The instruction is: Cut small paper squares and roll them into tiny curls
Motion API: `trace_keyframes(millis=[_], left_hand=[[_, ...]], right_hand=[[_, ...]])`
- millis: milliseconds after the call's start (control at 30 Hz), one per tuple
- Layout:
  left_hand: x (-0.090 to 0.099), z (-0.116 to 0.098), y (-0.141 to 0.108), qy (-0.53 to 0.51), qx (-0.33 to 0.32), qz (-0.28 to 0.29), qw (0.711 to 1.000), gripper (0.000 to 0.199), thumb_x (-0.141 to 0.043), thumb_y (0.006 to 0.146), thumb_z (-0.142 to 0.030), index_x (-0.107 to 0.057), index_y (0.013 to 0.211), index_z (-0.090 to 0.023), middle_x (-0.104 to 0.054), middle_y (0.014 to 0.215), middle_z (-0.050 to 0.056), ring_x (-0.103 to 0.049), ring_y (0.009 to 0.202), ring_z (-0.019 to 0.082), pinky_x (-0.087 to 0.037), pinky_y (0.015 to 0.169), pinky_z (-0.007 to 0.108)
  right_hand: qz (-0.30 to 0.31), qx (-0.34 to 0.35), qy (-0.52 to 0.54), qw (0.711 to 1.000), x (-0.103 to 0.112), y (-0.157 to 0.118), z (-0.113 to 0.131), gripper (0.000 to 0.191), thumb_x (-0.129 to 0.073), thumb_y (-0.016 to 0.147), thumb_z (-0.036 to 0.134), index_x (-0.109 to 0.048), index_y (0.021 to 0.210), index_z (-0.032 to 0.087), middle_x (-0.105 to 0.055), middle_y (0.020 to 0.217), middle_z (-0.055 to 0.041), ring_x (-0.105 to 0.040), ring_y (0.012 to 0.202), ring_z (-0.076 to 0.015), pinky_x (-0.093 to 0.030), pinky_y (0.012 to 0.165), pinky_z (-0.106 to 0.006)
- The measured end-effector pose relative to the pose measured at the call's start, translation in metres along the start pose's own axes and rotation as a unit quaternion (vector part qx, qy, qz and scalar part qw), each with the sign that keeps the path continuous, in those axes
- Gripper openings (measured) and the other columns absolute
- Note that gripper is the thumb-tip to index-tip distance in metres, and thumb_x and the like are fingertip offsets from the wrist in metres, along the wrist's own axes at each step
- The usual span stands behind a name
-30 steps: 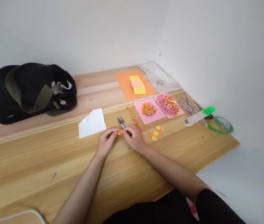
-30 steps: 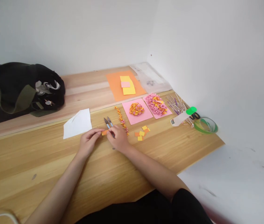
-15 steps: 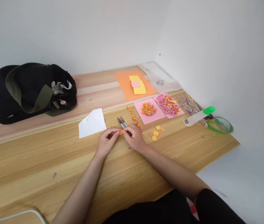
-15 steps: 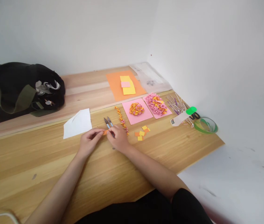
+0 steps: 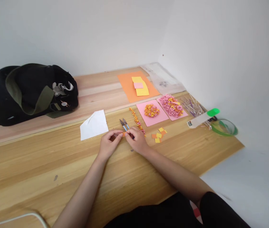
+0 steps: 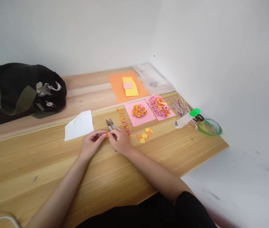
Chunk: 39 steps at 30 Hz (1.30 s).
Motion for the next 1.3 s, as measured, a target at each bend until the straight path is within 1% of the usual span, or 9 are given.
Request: trace_keyframes(millis=[133,300,400,667,833,967,1133,1300], left_hand=[[-0.0004,-0.0001,0.0000,0.000,0.007,0.004,1.000,0.024,-0.070,0.071,-0.040,-0.076,0.081,-0.018,-0.074,0.076,0.005,-0.061,0.060,0.015,-0.050,0.060,0.026],[-0.0006,-0.0018,0.0000,0.002,0.007,0.006,1.000,0.025,-0.071,0.070,-0.040,-0.075,0.080,-0.018,-0.073,0.073,0.005,-0.059,0.060,0.015,-0.048,0.059,0.026],[-0.0009,-0.0018,0.0000,0.006,0.006,0.008,1.000,0.025,-0.071,0.070,-0.041,-0.075,0.079,-0.018,-0.073,0.074,0.005,-0.058,0.059,0.015,-0.047,0.058,0.026],[-0.0013,-0.0010,-0.0002,0.010,0.006,0.012,1.000,0.024,-0.068,0.071,-0.040,-0.075,0.077,-0.018,-0.074,0.077,0.006,-0.062,0.064,0.016,-0.049,0.062,0.027],[-0.0014,-0.0001,0.0000,0.015,0.005,0.011,1.000,0.025,-0.067,0.072,-0.041,-0.075,0.078,-0.017,-0.074,0.077,0.006,-0.061,0.063,0.016,-0.048,0.062,0.027],[-0.0012,0.0000,0.0001,0.017,-0.003,0.014,1.000,0.023,-0.066,0.073,-0.039,-0.074,0.078,-0.018,-0.075,0.079,0.006,-0.064,0.067,0.017,-0.049,0.065,0.028],[-0.0013,0.0006,0.0002,0.020,-0.005,0.016,1.000,0.023,-0.065,0.074,-0.039,-0.074,0.079,-0.018,-0.075,0.078,0.006,-0.064,0.066,0.017,-0.049,0.063,0.028],[-0.0014,0.0009,0.0002,0.019,-0.006,0.013,1.000,0.022,-0.065,0.074,-0.038,-0.074,0.078,-0.018,-0.075,0.079,0.006,-0.065,0.069,0.018,-0.050,0.066,0.029]], right_hand=[[0.002,0.003,0.004,1.000,-0.0005,-0.0003,0.0005,0.020,-0.050,0.084,0.020,-0.051,0.064,0.021,-0.052,0.065,-0.0006,-0.049,0.065,-0.0166,-0.039,0.064,-0.030],[0.002,0.012,0.009,1.000,-0.0003,-0.0002,0.0013,0.020,-0.049,0.083,0.021,-0.050,0.064,0.021,-0.051,0.065,-0.0007,-0.048,0.064,-0.0167,-0.038,0.064,-0.030],[0.004,0.016,0.009,1.000,-0.0006,-0.0004,0.0016,0.020,-0.049,0.084,0.021,-0.050,0.064,0.021,-0.051,0.065,-0.0008,-0.048,0.065,-0.0169,-0.037,0.063,-0.030],[0.005,0.021,0.000,1.000,-0.0015,-0.0012,0.0003,0.019,-0.050,0.085,0.021,-0.052,0.066,0.021,-0.052,0.066,-0.0008,-0.049,0.065,-0.0163,-0.037,0.064,-0.029],[-0.002,0.032,0.000,0.999,-0.0017,-0.0012,-0.0004,0.019,-0.050,0.085,0.020,-0.051,0.065,0.021,-0.052,0.065,-0.0008,-0.049,0.065,-0.0163,-0.037,0.062,-0.029],[0.000,0.031,-0.005,1.000,-0.0016,-0.0011,-0.0002,0.020,-0.050,0.085,0.021,-0.052,0.066,0.021,-0.052,0.066,-0.0009,-0.049,0.065,-0.0163,-0.037,0.062,-0.029],[-0.003,0.028,-0.009,1.000,-0.0015,-0.0015,-0.0001,0.019,-0.050,0.085,0.020,-0.052,0.066,0.021,-0.053,0.066,-0.0010,-0.049,0.065,-0.0162,-0.037,0.062,-0.029],[-0.003,0.030,-0.013,0.999,-0.0020,-0.0013,-0.0003,0.019,-0.049,0.085,0.020,-0.051,0.066,0.021,-0.053,0.066,-0.0011,-0.049,0.066,-0.0164,-0.038,0.062,-0.029]])
Point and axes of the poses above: each hand's wrist, its own y-axis towards the middle knuckle, its own x-axis out of the back of the hand, z = x × y, the point moved 5 cm from there along y, towards the middle knuckle
